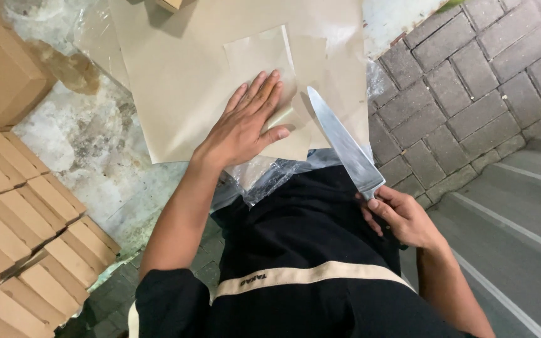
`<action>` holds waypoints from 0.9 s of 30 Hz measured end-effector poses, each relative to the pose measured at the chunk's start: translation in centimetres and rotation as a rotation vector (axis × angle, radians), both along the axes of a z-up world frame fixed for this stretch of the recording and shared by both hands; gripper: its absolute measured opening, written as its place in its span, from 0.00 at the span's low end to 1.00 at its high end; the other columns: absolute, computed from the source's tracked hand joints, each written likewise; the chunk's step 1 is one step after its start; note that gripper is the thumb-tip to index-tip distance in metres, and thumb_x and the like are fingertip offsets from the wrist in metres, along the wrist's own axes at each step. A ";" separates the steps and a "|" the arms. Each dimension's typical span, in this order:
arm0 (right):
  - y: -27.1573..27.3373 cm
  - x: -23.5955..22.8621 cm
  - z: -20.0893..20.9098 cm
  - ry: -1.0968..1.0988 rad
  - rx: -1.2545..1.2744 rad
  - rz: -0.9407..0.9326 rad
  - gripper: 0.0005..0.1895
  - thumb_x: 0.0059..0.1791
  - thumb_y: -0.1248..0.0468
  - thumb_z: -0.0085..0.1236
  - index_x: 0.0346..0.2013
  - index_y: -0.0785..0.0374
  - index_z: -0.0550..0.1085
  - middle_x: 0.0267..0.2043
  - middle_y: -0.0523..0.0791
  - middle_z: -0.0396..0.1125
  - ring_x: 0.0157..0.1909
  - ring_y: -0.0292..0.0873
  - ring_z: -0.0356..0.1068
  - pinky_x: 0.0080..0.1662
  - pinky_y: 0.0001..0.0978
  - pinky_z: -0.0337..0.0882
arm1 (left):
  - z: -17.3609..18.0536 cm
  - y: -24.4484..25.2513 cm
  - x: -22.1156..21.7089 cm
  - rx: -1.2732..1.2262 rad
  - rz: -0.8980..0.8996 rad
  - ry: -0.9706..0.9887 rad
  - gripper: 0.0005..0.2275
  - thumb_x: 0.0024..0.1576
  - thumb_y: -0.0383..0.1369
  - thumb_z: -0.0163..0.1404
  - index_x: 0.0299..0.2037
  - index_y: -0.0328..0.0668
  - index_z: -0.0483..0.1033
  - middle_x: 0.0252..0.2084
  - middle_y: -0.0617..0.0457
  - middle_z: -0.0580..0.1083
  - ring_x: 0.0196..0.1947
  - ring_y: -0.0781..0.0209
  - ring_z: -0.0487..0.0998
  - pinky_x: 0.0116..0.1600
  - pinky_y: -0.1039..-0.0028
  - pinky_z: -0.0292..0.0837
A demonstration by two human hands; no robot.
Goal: The person folds a small cardboard box, cuts a sheet of paper with a knife, places the paper inside the box, and closes it. The person repeats this process for several boxes, stacking the finished boxes on the left side of the table.
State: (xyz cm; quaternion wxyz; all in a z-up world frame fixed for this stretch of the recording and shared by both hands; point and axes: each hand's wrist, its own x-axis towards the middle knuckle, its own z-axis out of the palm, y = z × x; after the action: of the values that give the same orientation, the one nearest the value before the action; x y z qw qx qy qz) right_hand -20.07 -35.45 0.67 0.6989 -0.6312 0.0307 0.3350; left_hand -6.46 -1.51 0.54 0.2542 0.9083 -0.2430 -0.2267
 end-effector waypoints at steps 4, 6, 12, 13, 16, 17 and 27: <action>-0.7 -0.5 -0.1 0.010 -0.010 0.000 0.09 0.53 0.67 0.44 0.34 0.69 0.72 0.24 0.51 0.71 0.15 0.39 0.71 0.19 0.24 0.65 | -0.2 0.4 0.3 0.038 -0.061 -0.038 0.39 0.62 0.60 0.37 0.74 0.41 0.43 0.77 0.48 0.38 0.76 0.52 0.34 0.75 0.55 0.28; -0.9 -0.6 -0.1 0.014 -0.022 -0.005 0.09 0.53 0.67 0.44 0.34 0.69 0.71 0.24 0.51 0.71 0.15 0.39 0.71 0.17 0.23 0.64 | -0.4 0.6 0.5 0.051 -0.085 -0.056 0.39 0.61 0.59 0.39 0.74 0.41 0.43 0.77 0.47 0.38 0.76 0.51 0.34 0.74 0.54 0.30; -0.6 -0.5 0.4 0.009 -0.017 0.032 0.08 0.53 0.67 0.44 0.33 0.67 0.72 0.23 0.51 0.71 0.15 0.39 0.71 0.19 0.25 0.66 | -1.7 1.2 0.9 0.058 -0.101 -0.110 0.33 0.63 0.54 0.42 0.74 0.48 0.48 0.77 0.53 0.42 0.76 0.55 0.39 0.73 0.56 0.36; -0.4 -0.6 0.4 0.009 -0.010 0.039 0.08 0.53 0.68 0.44 0.33 0.67 0.71 0.23 0.51 0.71 0.15 0.39 0.71 0.19 0.25 0.66 | -2.0 1.4 0.8 0.051 -0.093 -0.139 0.31 0.63 0.53 0.42 0.74 0.52 0.50 0.77 0.55 0.44 0.76 0.57 0.40 0.73 0.58 0.37; -0.6 -0.6 0.1 0.009 0.000 0.042 0.08 0.53 0.68 0.44 0.33 0.67 0.71 0.23 0.51 0.71 0.15 0.39 0.71 0.19 0.25 0.66 | -2.9 1.7 0.7 0.013 -0.069 -0.172 0.28 0.63 0.52 0.43 0.72 0.57 0.54 0.76 0.60 0.47 0.75 0.60 0.43 0.73 0.60 0.39; -0.7 -0.6 -0.1 0.010 0.002 0.034 0.08 0.53 0.68 0.44 0.34 0.67 0.72 0.24 0.50 0.71 0.16 0.39 0.71 0.20 0.25 0.67 | -3.1 1.7 0.7 -0.018 -0.057 -0.176 0.26 0.63 0.52 0.42 0.71 0.60 0.58 0.76 0.62 0.48 0.75 0.61 0.44 0.73 0.60 0.40; -0.6 0.2 0.4 -0.051 -0.035 0.015 0.08 0.53 0.66 0.45 0.35 0.66 0.71 0.24 0.50 0.73 0.16 0.38 0.73 0.21 0.25 0.69 | -3.2 -0.7 -5.4 -0.026 -0.117 -0.795 0.17 0.61 0.46 0.50 0.51 0.44 0.73 0.44 0.52 0.73 0.51 0.51 0.75 0.56 0.63 0.71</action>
State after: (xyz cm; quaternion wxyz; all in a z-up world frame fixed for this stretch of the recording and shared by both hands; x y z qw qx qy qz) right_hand -19.85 -36.01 1.03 0.6859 -0.6517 0.0140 0.3235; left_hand -11.90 -2.25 -2.69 0.1387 0.9065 -0.3765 0.1314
